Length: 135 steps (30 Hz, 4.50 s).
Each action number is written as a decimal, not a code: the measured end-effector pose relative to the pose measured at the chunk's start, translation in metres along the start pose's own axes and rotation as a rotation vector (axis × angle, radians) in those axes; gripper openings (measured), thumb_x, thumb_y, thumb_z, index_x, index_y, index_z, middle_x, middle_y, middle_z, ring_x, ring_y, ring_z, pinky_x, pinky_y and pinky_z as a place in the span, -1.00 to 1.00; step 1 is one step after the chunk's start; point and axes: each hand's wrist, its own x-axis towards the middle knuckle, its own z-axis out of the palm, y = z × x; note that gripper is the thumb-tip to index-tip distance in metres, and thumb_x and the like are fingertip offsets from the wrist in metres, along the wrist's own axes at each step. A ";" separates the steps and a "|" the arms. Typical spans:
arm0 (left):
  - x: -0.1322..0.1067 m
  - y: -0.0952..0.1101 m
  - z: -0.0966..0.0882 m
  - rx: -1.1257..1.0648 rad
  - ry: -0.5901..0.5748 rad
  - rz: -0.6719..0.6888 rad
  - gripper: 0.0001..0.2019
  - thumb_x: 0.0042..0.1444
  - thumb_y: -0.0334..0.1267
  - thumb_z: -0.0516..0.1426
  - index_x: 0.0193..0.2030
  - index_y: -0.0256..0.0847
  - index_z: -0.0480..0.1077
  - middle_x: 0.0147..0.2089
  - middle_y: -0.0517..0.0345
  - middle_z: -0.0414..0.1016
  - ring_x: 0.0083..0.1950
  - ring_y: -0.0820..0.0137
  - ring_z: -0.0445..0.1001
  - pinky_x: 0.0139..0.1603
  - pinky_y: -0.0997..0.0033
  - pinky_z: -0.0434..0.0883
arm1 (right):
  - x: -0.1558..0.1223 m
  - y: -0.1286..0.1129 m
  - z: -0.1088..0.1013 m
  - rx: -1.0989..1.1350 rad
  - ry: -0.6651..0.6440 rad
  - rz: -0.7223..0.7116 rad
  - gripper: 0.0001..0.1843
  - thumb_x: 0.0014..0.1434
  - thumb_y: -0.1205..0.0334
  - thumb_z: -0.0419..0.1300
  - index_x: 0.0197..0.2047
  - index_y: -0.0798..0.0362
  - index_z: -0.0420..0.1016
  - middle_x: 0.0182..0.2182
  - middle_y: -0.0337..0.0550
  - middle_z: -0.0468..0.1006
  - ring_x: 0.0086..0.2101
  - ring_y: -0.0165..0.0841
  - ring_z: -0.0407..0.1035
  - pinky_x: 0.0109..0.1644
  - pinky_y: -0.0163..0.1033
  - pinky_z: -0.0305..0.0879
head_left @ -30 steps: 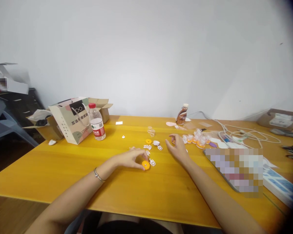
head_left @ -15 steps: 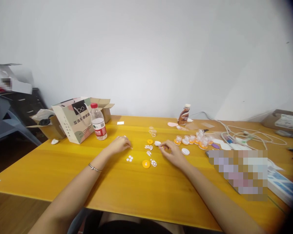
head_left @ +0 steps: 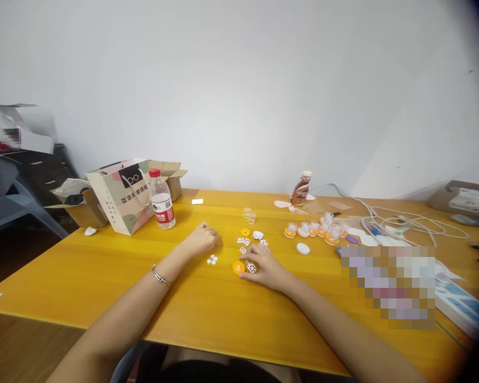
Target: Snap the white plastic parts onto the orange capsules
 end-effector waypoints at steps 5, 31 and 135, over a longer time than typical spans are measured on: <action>0.000 0.029 -0.011 -0.124 0.074 0.139 -0.84 0.13 -0.27 -0.03 -0.34 -0.20 0.36 -0.35 0.16 0.42 -0.29 0.45 0.33 -0.24 0.39 0.06 | 0.000 0.001 0.004 -0.035 -0.019 -0.007 -0.74 0.01 0.06 0.16 -0.23 -0.03 0.44 -0.27 -0.13 0.35 -0.22 -0.28 0.22 -0.11 -0.16 0.15; 0.000 0.063 -0.023 -0.542 -0.034 0.098 -0.89 0.06 -0.23 0.08 -0.36 -0.20 0.38 -0.28 0.21 0.45 -0.21 0.43 0.38 -0.15 0.46 0.14 | 0.001 -0.001 0.005 -0.029 -0.034 0.014 -0.81 0.01 0.10 0.16 -0.27 -0.05 0.44 -0.29 -0.16 0.33 -0.23 -0.31 0.20 -0.13 -0.18 0.13; -0.007 0.005 -0.010 -0.376 -0.180 -0.071 -0.82 -0.15 -0.54 0.01 -0.56 -0.31 0.41 -0.55 0.12 0.41 -0.52 0.49 0.28 -0.48 0.54 0.15 | 0.007 0.009 0.009 1.172 0.144 0.578 -0.58 -0.18 0.20 0.30 -0.17 0.04 0.44 -0.36 -0.18 0.52 -0.40 -0.44 0.36 -0.20 -0.25 0.25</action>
